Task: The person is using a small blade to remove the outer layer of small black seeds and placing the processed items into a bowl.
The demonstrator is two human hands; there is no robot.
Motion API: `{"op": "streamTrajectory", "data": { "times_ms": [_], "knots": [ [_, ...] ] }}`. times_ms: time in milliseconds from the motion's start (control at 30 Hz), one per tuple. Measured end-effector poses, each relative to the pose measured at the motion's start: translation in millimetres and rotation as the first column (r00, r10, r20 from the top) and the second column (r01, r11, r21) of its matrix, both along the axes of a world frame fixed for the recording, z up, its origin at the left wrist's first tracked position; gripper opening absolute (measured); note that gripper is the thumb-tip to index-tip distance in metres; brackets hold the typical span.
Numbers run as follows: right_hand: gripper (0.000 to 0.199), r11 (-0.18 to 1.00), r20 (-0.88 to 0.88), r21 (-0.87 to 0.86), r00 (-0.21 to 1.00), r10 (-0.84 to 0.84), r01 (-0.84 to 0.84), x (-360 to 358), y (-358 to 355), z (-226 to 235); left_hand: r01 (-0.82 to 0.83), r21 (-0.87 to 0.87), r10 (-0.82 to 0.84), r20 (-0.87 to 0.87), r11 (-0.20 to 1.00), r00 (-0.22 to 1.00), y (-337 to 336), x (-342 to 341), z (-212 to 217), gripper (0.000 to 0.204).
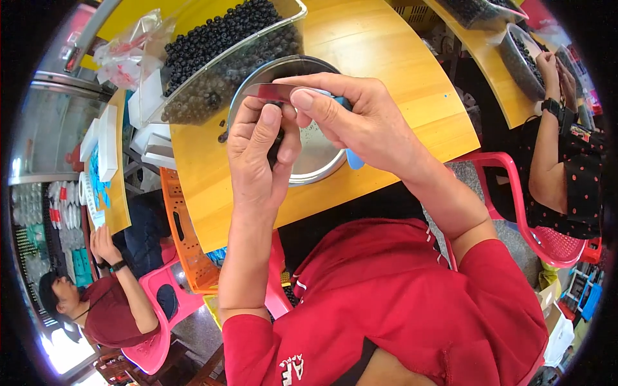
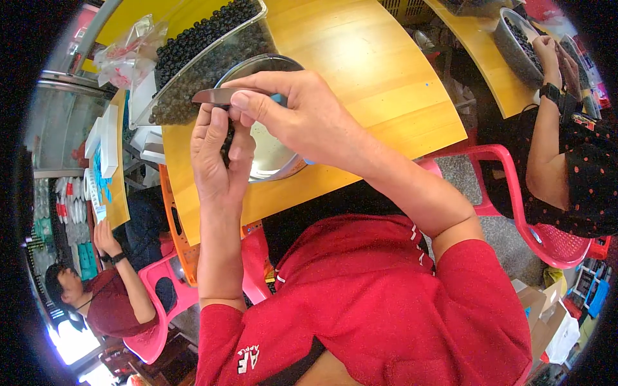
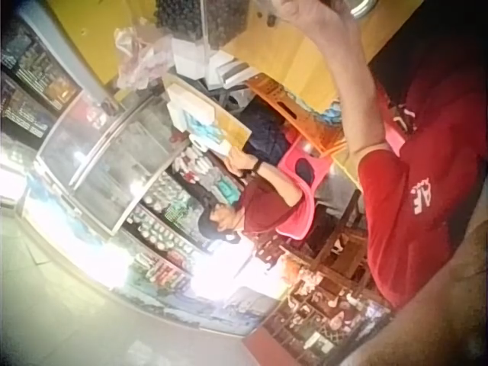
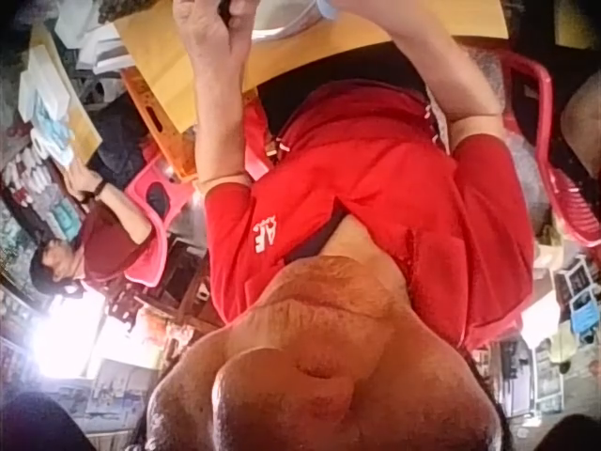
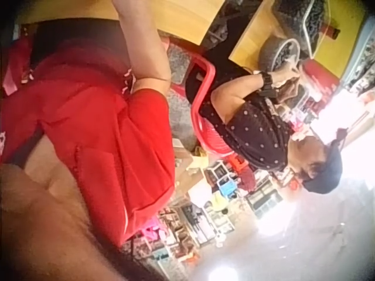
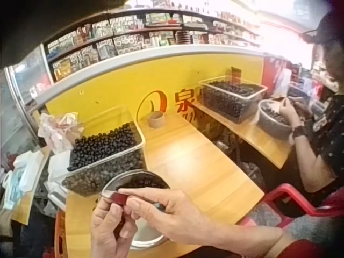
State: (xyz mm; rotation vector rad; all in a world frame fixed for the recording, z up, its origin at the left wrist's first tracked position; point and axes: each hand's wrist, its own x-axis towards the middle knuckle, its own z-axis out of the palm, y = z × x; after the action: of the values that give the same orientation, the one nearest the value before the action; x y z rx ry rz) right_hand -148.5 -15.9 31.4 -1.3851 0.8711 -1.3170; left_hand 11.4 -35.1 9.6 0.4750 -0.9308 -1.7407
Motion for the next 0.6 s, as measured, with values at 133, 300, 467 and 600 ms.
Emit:
{"op": "streamTrajectory", "data": {
  "times_ms": [133,300,467,600],
  "knots": [
    [0.032,0.999,0.053,0.027,0.998,0.027,-0.028,1,0,2,-0.003,-0.016,0.002,-0.027,1.0,1.0,-2,1,-2,0.015],
    [0.03,0.999,0.05,0.036,0.998,0.037,-0.039,-2,-2,1,-0.033,-0.022,0.032,-0.029,0.999,0.999,1,-2,-1,0.016],
    [0.027,0.989,0.135,0.131,0.989,0.058,-0.076,-1,0,4,-0.029,-0.006,0.028,-0.052,1.0,0.998,4,1,0,0.019],
    [0.027,0.983,0.21,0.159,0.976,0.057,-0.091,3,1,-4,0.092,0.059,-0.079,-0.189,0.994,0.979,3,14,4,0.023]
  ]
}}
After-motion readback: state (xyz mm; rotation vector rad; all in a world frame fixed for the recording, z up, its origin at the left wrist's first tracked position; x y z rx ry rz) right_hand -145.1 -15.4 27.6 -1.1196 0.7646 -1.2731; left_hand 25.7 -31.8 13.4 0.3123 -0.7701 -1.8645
